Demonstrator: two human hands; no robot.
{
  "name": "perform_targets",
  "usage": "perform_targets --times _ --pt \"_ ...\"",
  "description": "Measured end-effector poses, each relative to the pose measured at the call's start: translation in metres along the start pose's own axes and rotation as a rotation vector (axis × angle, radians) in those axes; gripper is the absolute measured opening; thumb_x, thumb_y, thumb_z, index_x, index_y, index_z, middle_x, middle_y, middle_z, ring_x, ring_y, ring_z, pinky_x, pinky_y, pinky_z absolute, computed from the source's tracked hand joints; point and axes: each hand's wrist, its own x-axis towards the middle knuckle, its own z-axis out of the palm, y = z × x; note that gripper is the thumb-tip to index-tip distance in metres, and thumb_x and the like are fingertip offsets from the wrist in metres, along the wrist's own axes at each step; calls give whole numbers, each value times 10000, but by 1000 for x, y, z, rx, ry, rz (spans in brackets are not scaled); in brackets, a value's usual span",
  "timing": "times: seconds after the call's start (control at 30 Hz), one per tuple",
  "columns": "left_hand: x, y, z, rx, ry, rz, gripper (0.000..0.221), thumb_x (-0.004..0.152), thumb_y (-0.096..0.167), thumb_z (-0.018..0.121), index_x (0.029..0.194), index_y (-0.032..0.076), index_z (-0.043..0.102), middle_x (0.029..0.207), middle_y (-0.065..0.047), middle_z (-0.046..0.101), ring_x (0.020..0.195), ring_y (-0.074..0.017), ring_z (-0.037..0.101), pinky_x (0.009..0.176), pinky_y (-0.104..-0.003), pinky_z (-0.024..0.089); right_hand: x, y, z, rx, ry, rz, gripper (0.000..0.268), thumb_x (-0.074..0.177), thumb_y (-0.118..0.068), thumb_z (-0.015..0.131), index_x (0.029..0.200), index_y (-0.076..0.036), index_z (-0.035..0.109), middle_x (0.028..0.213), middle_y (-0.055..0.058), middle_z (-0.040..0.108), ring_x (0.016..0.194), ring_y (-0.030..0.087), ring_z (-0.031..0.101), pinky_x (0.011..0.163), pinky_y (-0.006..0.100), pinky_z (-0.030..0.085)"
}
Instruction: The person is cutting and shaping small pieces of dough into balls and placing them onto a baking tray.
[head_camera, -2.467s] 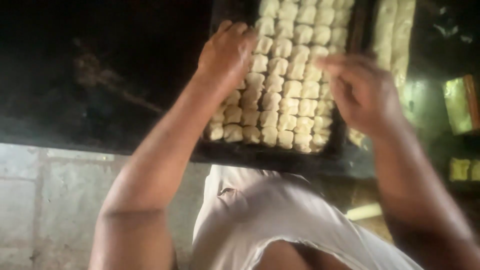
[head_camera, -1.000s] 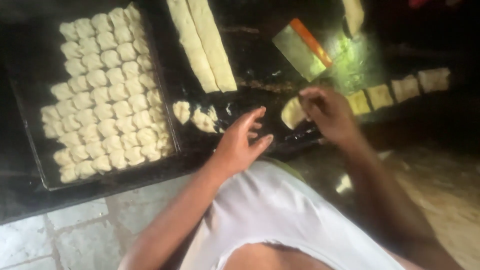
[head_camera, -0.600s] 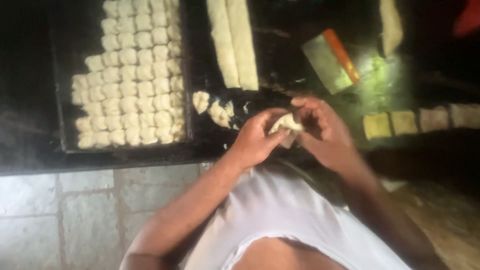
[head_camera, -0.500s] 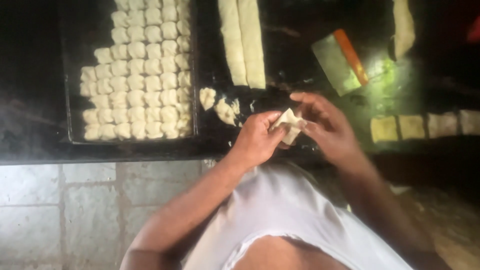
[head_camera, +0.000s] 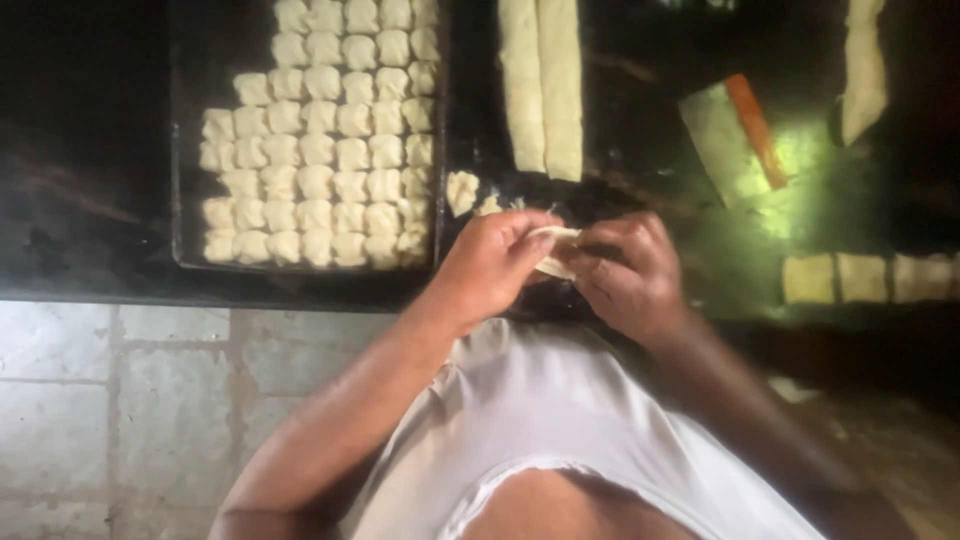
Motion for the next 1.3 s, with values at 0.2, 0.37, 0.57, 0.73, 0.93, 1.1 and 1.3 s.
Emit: perform_targets --times 0.2,0.37,0.57,0.73,0.93,1.1,1.3 --pt "-22 17 -13 547 120 531 124 983 50 615 1094 1 591 926 -85 761 834 -119 782 679 -269 653 21 -2 14 168 -44 73 177 789 -35 836 884 -94 700 1097 80 694 1012 242 663 819 374 542" --pt "-36 40 -32 814 47 516 227 990 135 788 918 -40 662 783 -189 676 713 -284 650 638 -373 530 53 -24 16 1138 -138 898 256 900 -127 723 1156 -121 713 1103 59 734 1026 152 698 913 288 598" --pt "-40 40 -34 689 9 648 478 901 121 741 1318 9 535 941 -91 755 828 -147 743 726 -283 589 68 -31 4 444 -363 792 204 866 -90 767 1048 -64 678 999 45 764 873 159 757 755 291 639" --pt "-27 24 -40 658 22 500 371 932 89 683 1303 66 669 953 -63 787 799 -129 756 715 -273 622 53 -47 18 29 30 41 295 826 -169 839 1063 -44 715 1089 106 736 933 253 746 796 332 594" --pt "-17 6 -36 -35 -233 384 381 971 -20 683 1347 -64 638 1131 -128 733 997 -153 706 880 -270 616 42 -36 11 -93 112 -191 313 712 -175 889 965 -53 754 1071 169 665 903 304 659 736 420 534" --pt "-11 12 -20 -144 -82 281 402 941 38 690 1328 -41 613 1086 -143 728 957 -178 735 864 -308 669 31 -13 2 14 171 -387 172 803 -59 903 857 -62 740 1005 93 682 867 229 660 692 383 516" --pt "-11 16 -15 88 129 308 441 930 61 698 1362 26 619 1090 -142 755 926 -189 737 826 -319 657 14 16 6 57 114 -369 99 864 -64 873 907 -70 784 952 103 750 915 171 695 727 356 547"
